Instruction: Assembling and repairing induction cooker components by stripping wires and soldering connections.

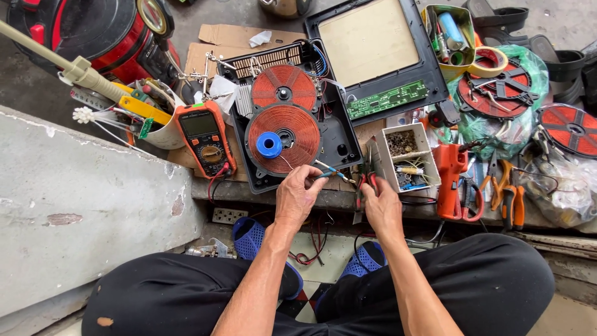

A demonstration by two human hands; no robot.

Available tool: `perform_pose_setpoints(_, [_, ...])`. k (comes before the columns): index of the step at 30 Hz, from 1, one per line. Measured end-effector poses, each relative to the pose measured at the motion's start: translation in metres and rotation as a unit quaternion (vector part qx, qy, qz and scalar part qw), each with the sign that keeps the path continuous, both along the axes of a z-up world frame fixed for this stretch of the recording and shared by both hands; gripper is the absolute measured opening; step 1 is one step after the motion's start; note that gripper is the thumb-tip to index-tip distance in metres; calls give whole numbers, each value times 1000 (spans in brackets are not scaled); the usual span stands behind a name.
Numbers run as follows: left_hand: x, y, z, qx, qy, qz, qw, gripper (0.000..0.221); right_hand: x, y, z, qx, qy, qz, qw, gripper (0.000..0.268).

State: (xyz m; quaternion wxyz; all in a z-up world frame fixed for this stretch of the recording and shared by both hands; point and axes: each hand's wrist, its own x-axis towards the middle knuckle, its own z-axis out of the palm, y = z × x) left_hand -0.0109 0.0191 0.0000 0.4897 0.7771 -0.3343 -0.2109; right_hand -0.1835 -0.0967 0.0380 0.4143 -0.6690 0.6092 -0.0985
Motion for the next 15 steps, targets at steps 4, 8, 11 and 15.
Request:
perform_pose_setpoints(4, [-4, 6, 3, -1, -5, 11, 1000, 13, 3, 24, 28, -160, -20, 49, 986, 44])
perform_pose_setpoints(8, [-12, 14, 1, -3, -13, 19, 1000, 17, 16, 41, 43, -169, -112, 66, 977, 21])
perform_pose_setpoints(11, [-15, 14, 3, -10, -18, 21, 1000, 17, 29, 40, 27, -78, -118, 70, 987, 33])
perform_pose_setpoints(15, [-15, 17, -3, -29, -19, 36, 999, 18, 28, 37, 7, -17, -160, 31, 987, 15])
